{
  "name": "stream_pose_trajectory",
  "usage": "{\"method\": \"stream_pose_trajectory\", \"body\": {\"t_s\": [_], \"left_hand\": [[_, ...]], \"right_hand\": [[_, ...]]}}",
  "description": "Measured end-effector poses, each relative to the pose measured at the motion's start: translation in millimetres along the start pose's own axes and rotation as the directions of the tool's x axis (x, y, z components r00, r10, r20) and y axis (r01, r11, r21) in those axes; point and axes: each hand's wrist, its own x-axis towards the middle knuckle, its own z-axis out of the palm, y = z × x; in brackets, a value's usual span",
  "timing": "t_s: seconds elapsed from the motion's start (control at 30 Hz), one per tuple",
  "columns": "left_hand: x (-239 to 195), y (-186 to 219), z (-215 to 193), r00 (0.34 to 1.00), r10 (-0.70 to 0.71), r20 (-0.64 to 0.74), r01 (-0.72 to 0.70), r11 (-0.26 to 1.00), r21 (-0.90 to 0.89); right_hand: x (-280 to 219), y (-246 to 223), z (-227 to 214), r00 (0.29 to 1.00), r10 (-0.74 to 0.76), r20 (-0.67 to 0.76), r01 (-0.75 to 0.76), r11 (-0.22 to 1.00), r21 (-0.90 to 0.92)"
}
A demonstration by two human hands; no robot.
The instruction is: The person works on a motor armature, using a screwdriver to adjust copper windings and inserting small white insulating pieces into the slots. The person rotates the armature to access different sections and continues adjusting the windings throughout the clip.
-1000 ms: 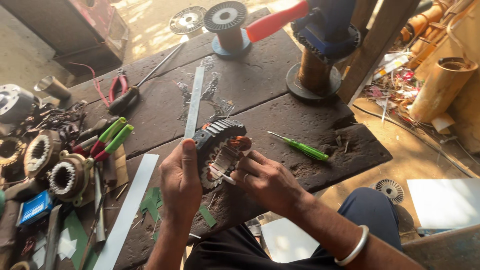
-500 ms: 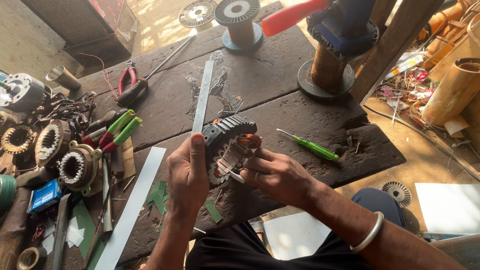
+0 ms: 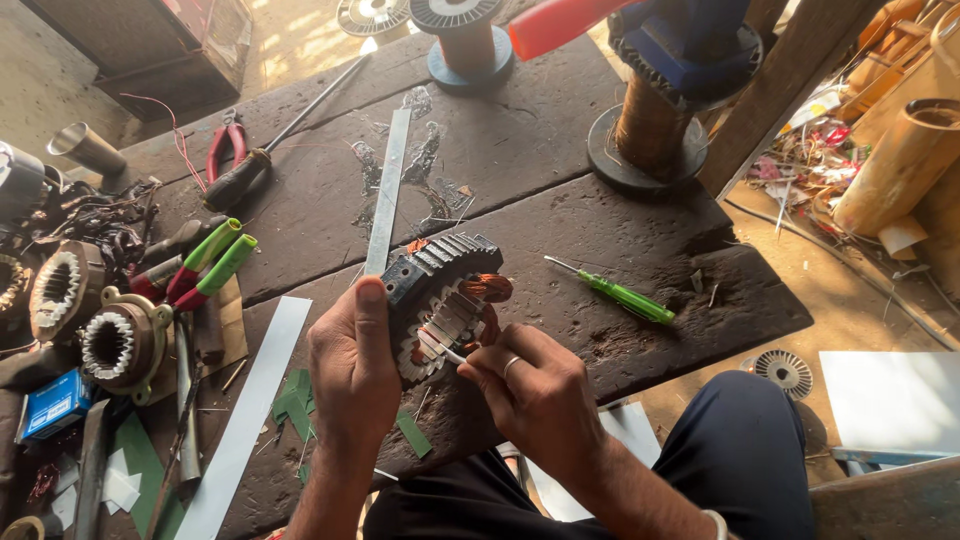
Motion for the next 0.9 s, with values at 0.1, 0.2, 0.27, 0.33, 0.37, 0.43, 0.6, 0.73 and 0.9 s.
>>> {"method": "stream_pose_trajectory", "body": {"t_s": [0.1,0.2,0.27,0.33,0.37,0.43,0.6,0.73,0.9], "left_hand": [[0,1,0,0.999,-0.033,0.034,0.035,0.998,-0.059],[-1,1,-1,0.999,-0.043,0.028,0.044,0.999,-0.009],[0,0,-2,0.998,-0.064,0.028,0.063,0.998,0.03],[1,-2,-3,0.997,-0.062,0.034,0.061,0.998,0.025],[1,-3,-3,0.998,-0.061,0.036,0.06,0.998,0.023],[-1,-4,-3,0.998,-0.064,0.023,0.063,0.998,0.02],[1,0,-2,0.999,-0.023,0.023,0.024,0.999,-0.025],[3,2,-3,0.995,-0.091,0.049,0.092,0.995,-0.029],[6,5,-3,0.999,0.025,0.033,-0.025,1.0,-0.015]], "right_hand": [[-1,2,3,1.0,-0.019,-0.006,0.018,1.0,-0.015],[0,4,7,1.0,-0.008,-0.016,0.007,0.999,-0.04],[0,4,10,1.0,0.014,-0.01,-0.015,0.999,-0.05],[0,4,15,0.999,0.03,-0.011,-0.031,0.998,-0.046],[0,4,17,0.999,0.035,-0.015,-0.035,0.999,-0.037],[0,3,18,0.999,0.046,-0.014,-0.046,0.999,-0.021],[6,7,5,0.999,-0.02,0.036,0.019,0.999,0.039],[7,20,-10,0.98,-0.149,0.133,0.147,0.989,0.027],[17,32,-16,0.912,-0.307,0.272,0.34,0.937,-0.082]]}}
